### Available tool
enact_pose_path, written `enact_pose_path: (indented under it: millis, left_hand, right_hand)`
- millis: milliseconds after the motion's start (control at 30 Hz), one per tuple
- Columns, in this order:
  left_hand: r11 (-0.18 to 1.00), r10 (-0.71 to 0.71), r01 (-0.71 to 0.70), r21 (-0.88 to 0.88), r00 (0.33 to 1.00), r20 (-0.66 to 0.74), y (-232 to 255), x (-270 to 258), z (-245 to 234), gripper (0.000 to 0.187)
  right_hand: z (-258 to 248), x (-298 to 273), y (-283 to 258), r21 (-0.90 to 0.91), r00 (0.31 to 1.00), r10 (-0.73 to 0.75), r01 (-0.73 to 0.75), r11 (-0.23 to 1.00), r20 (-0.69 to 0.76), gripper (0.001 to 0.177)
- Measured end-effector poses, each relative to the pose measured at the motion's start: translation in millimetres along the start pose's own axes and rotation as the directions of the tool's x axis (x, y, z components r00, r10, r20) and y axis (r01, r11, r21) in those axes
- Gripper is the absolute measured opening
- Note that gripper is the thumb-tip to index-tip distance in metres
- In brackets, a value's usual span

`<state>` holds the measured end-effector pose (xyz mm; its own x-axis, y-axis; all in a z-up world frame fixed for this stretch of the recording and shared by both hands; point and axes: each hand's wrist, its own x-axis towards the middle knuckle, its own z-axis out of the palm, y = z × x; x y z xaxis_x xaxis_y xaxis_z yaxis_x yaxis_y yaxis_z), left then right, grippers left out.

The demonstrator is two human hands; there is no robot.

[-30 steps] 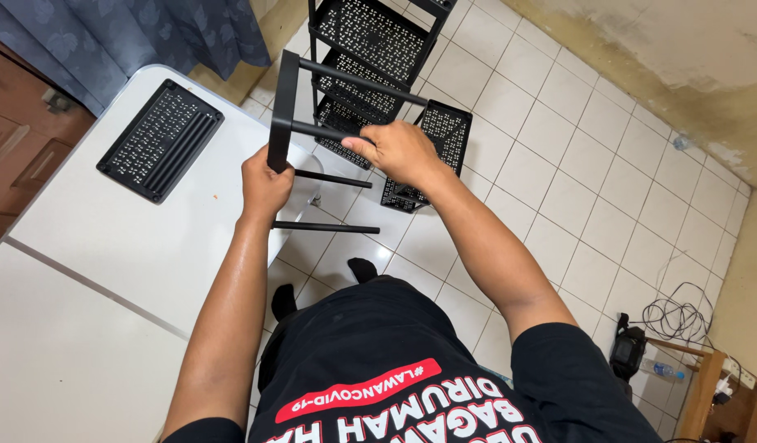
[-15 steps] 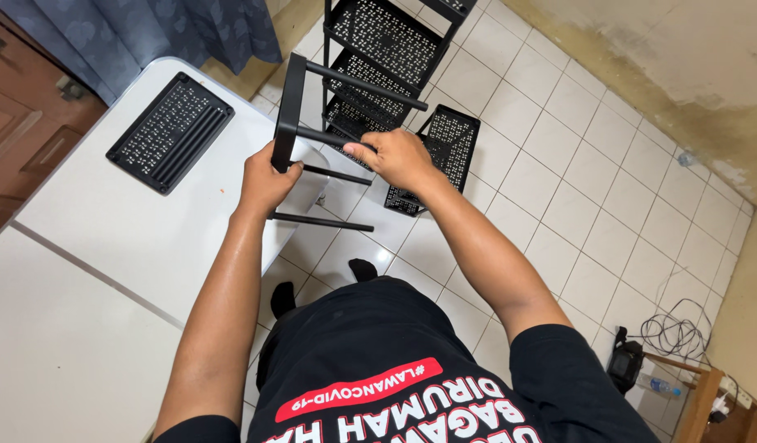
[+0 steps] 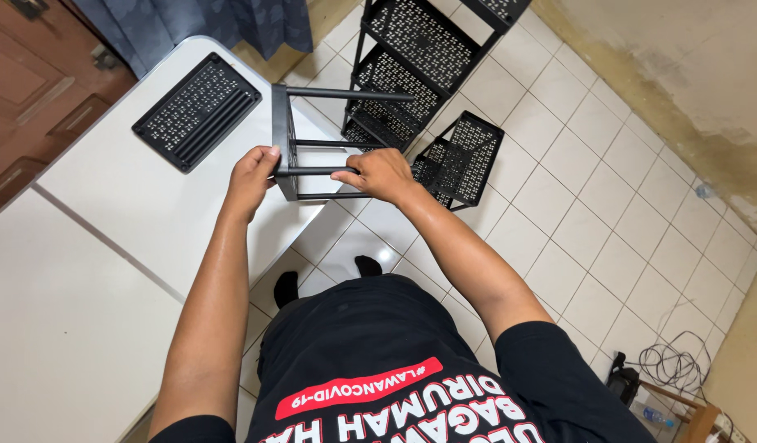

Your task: The person assembles a black plastic shelving unit by hand. They insert vertical support rods into perforated shelf trays and then stack the trays together to form a multi-tiered rack.

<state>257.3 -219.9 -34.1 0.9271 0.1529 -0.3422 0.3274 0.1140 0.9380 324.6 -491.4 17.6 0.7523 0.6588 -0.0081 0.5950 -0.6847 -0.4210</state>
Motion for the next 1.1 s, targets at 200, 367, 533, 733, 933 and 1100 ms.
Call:
enact_pose_path:
  millis: [200, 367, 533, 733, 933, 1100]
  left_hand:
    - [0.999, -0.031, 0.033, 0.012, 0.994, -0.103, -17.0, -0.5, -8.8, 0.013]
    - [0.993, -0.114, 0.11, -0.034, 0.978, -0.176, -34.1, -5.8, -22.3, 0.014]
    - [0.994, -0.109, 0.104, -0.035, 0.964, -0.24, -42.5, -8.3, -22.4, 0.014]
    - [0.996, -0.072, 0.083, 0.027, 0.959, -0.275, -39.1, -11.3, -18.9, 0.016]
    - [0.987, -0.05, 0.092, 0.133, 0.956, -0.289, -36.8, -8.4, -24.6, 0.017]
    - [0.977, 0.03, 0.031, 0.21, 0.959, -0.283, -39.7, -7.1, -26.4, 0.019]
  right_hand:
    - [25.9, 22.5, -3.8, -0.059, 0.995, -0.059, 0.063, 0.996, 0.075, 0.058]
    - [36.4, 42.8, -10.0, -0.053, 0.979, -0.065, 0.076, 0.996, 0.195, 0.059]
    - [34.8, 55.5, -14.2, 0.009, 0.923, 0.012, -0.017, 1.0, 0.386, 0.062]
    - [39.0, 74.8, -11.2, 0.112, 0.743, 0.093, -0.22, 0.969, 0.662, 0.069]
    - [53.7, 54.9, -15.7, 0.029, 0.92, 0.016, -0.03, 0.999, 0.392, 0.065]
    - [63.4, 32.6, -18.1, -0.207, 0.988, -0.134, 0.147, 0.967, 0.076, 0.059]
